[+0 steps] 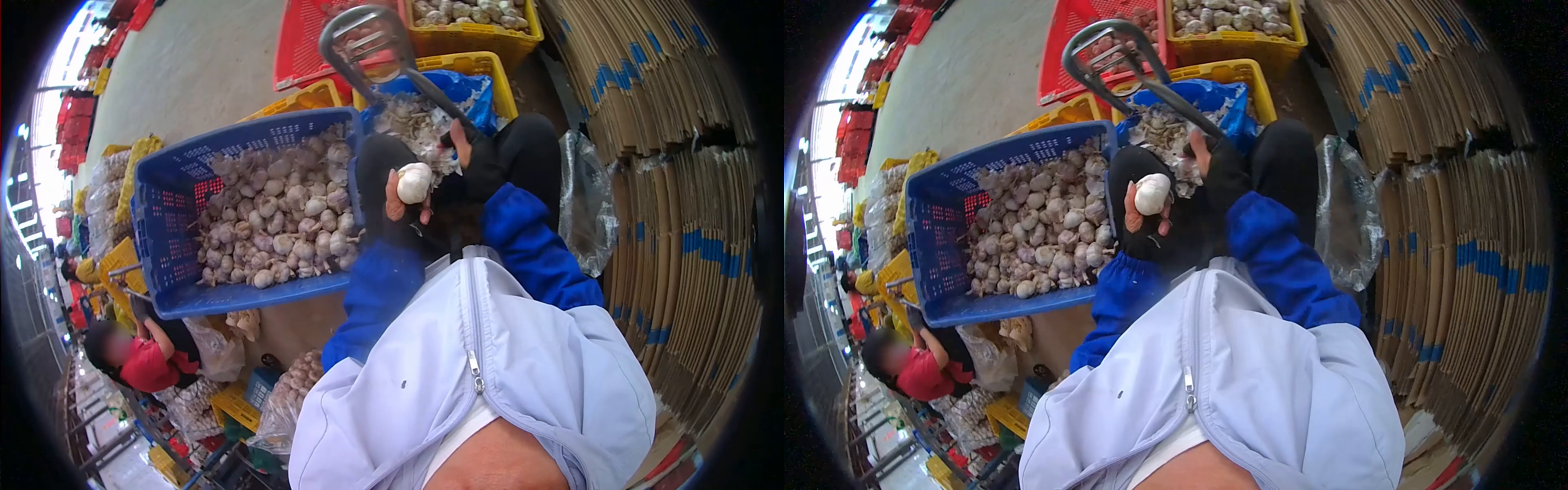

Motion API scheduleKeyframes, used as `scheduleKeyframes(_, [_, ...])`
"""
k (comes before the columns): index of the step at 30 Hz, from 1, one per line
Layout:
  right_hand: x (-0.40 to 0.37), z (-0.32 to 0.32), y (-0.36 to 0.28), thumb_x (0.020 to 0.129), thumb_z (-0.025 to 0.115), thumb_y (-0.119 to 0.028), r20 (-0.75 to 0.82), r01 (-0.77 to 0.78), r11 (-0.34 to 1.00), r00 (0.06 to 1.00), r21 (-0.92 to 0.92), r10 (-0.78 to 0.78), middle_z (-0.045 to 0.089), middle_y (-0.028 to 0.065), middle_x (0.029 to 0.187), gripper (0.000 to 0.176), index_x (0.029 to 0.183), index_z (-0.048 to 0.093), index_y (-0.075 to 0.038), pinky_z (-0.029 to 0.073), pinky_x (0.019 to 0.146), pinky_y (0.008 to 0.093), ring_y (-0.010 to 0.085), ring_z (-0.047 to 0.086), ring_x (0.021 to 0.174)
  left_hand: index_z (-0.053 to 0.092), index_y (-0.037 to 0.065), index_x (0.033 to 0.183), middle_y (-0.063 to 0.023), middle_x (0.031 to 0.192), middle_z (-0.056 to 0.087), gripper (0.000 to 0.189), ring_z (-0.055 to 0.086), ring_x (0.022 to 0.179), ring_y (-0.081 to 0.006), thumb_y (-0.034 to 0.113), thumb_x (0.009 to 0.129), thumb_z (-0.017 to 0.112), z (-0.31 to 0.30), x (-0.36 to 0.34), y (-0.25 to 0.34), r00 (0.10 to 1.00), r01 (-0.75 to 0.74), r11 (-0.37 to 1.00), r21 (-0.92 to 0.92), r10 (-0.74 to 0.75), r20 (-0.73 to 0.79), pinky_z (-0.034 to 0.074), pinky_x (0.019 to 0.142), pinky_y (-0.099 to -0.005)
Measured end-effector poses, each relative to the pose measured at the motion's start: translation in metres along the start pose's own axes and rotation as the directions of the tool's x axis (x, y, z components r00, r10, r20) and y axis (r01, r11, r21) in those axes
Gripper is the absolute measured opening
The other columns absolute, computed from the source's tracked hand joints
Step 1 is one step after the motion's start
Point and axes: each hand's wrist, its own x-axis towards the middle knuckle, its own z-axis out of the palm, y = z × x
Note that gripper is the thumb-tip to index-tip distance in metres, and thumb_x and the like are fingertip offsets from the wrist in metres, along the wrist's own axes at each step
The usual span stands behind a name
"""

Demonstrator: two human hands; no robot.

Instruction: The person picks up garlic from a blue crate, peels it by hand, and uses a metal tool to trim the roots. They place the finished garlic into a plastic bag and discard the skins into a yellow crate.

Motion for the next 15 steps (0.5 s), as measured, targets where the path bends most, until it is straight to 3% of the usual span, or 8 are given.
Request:
scheduleKeyframes(1, [0.000, 0.001, -0.001, 0.080, 0.054, -0.031, -0.023, 0.296, 0.889, 0.946, -0.349, -0.324, 0.052, 0.0047, 0.075, 0.028, 0.094, 0.052, -0.007, 0.046, 0.060, 0.0263, 0.0137, 0.054, 0.062, 0.047, 0.001, 0.107, -0.0111, 0.066, 0.053, 0.051, 0.051, 0.049, -0.0198, 0.046, 0.086, 0.035, -0.002, -0.001, 0.003, 0.999, -0.023, 0.998, -0.064, 0.022, -0.024, 0.039, 0.029, -0.0262])
scheduleKeyframes(3, [-0.004, 0.009, -0.004, 0.076, 0.059, -0.020, 0.249, 0.571, 0.155, 0.566, -0.806, -0.786, 0.053, 0.0088, 0.086, 0.028, 0.099, 0.051, -0.005, 0.046, 0.063, 0.0249, 0.0146, 0.058, 0.072, 0.047, 0.002, 0.106, -0.0082, 0.069, 0.053, 0.050, 0.050, 0.053, -0.0173, 0.046, 0.086, 0.034, -0.005, -0.004, 0.007, 0.998, -0.052, 0.978, -0.200, 0.047, -0.029, 0.040, 0.032, -0.0250])
scheduleKeyframes(4, [-0.018, 0.019, -0.015, 0.076, 0.060, -0.017, 0.276, 0.626, 0.555, 0.761, -0.548, -0.587, 0.053, 0.0079, 0.085, 0.027, 0.099, 0.051, -0.005, 0.046, 0.064, 0.0253, 0.0140, 0.057, 0.073, 0.046, 0.004, 0.108, -0.0078, 0.069, 0.052, 0.049, 0.049, 0.050, -0.0167, 0.046, 0.087, 0.033, 0.000, -0.006, -0.001, 0.981, -0.131, 0.991, -0.032, 0.125, -0.147, 0.040, 0.033, -0.0248])
scheduleKeyframes(5, [-0.041, 0.031, -0.033, 0.076, 0.060, -0.015, 0.400, 0.454, 0.862, 0.850, -0.227, -0.342, 0.053, 0.0071, 0.084, 0.026, 0.098, 0.051, -0.005, 0.046, 0.064, 0.0257, 0.0134, 0.056, 0.074, 0.046, 0.004, 0.109, -0.0075, 0.070, 0.052, 0.049, 0.049, 0.050, -0.0164, 0.046, 0.087, 0.033, 0.005, -0.006, -0.008, 0.957, -0.165, 0.983, 0.076, 0.178, -0.228, 0.040, 0.034, -0.0247])
scheduleKeyframes(7, [-0.055, 0.058, -0.007, 0.075, 0.060, -0.008, 0.510, 0.408, 0.912, 0.774, 0.049, -0.374, 0.052, 0.0044, 0.082, 0.024, 0.097, 0.049, -0.005, 0.045, 0.064, 0.0261, 0.0109, 0.053, 0.072, 0.045, 0.004, 0.111, -0.0070, 0.071, 0.052, 0.048, 0.048, 0.051, -0.0157, 0.045, 0.087, 0.033, 0.019, -0.008, -0.018, 0.888, -0.197, 0.939, 0.282, 0.293, -0.354, 0.041, 0.036, -0.0245])
scheduleKeyframes(11, [-0.042, 0.064, 0.023, 0.082, 0.053, -0.020, 0.166, 0.460, 0.857, 0.887, -0.231, -0.431, 0.054, 0.0031, 0.066, 0.015, 0.082, 0.055, -0.005, 0.044, 0.060, 0.0253, 0.0132, 0.053, 0.061, 0.043, 0.005, 0.115, -0.0058, 0.074, 0.052, 0.047, 0.048, 0.051, -0.0142, 0.043, 0.088, 0.032, 0.031, -0.009, -0.021, 0.851, -0.171, 0.914, 0.368, 0.325, -0.412, 0.042, 0.039, -0.0242])
scheduleKeyframes(14, [-0.040, 0.058, 0.009, 0.085, 0.047, -0.032, 0.097, 0.159, 0.979, 0.984, -0.129, -0.148, 0.054, 0.0032, 0.062, 0.029, 0.074, 0.055, -0.006, 0.042, 0.055, 0.0238, 0.0105, 0.051, 0.058, 0.041, 0.006, 0.118, -0.0050, 0.077, 0.052, 0.047, 0.047, 0.052, -0.0131, 0.042, 0.089, 0.031, 0.043, -0.016, -0.012, 0.922, -0.092, 0.976, 0.195, 0.157, -0.353, 0.042, 0.042, -0.0240])
scheduleKeyframes(15, [-0.042, 0.059, 0.002, 0.086, 0.044, -0.037, 0.077, -0.005, 0.997, 0.997, 0.081, -0.001, 0.054, 0.0028, 0.061, 0.034, 0.072, 0.053, -0.007, 0.041, 0.050, 0.0234, 0.0099, 0.051, 0.055, 0.041, 0.006, 0.119, -0.0047, 0.077, 0.052, 0.047, 0.047, 0.052, -0.0128, 0.041, 0.089, 0.031, 0.044, -0.016, -0.010, 0.958, -0.051, 0.995, 0.087, 0.073, -0.278, 0.043, 0.043, -0.0239])
